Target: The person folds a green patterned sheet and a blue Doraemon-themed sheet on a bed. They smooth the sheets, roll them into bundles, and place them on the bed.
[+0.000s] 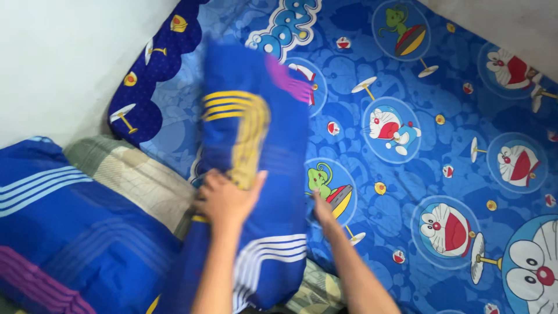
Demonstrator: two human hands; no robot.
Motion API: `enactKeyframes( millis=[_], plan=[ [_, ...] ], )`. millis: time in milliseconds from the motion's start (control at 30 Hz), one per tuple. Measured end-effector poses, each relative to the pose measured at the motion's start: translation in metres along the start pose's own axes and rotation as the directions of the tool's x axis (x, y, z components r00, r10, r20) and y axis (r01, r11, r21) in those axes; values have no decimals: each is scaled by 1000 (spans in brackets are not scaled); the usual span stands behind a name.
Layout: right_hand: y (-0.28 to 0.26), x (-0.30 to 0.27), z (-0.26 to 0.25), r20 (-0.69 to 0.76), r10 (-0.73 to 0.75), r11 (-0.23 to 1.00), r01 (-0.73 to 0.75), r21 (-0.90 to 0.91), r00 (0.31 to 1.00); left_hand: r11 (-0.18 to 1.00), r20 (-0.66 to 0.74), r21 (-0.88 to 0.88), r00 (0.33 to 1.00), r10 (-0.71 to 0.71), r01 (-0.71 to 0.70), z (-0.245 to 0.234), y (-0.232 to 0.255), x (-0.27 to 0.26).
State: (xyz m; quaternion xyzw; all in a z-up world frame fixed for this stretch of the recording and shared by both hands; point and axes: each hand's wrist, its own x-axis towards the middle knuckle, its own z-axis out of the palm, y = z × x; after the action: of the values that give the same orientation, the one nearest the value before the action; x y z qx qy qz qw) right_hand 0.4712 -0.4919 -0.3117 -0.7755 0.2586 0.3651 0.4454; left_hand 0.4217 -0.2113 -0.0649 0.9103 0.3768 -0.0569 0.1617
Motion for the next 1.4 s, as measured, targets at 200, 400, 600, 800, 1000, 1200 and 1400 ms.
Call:
enactKeyframes(
  millis=[200, 400, 600, 800, 1000, 1200, 1400],
  plan=[
    [-38, -12, 73, -107, -404, 914, 406, -3, 908, 982, -155, -188, 987, -41, 11, 21, -62, 60],
    [-80, -63, -67, -400, -723, 657, 740, -146, 563, 868, -384, -488, 916, -117, -94, 41, -27, 27],
    [-109, -95, -154, -435, -572, 809, 392, -438, 695, 770, -41, -602, 971, 235, -211, 78, 37, 8],
    [-160, -139, -187, -551, -833, 411, 715, -566, 42, 785, -440, -474, 879, 180, -398, 91, 36, 8],
    [-150, -76, -77, -82, -910, 300, 508, -807, 407, 931, -140, 38, 921, 364, -363, 153, 116, -25],
    [-86, 6, -118, -455, -758, 652, 534, -539, 466, 928, -69, -130, 937, 343, -349, 153, 89, -11],
    [-40, -4, -148, -285, -272, 960, 279, -16, 919, 816, 273, -476, 937, -219, 329, 146, 15, -6]
  ],
)
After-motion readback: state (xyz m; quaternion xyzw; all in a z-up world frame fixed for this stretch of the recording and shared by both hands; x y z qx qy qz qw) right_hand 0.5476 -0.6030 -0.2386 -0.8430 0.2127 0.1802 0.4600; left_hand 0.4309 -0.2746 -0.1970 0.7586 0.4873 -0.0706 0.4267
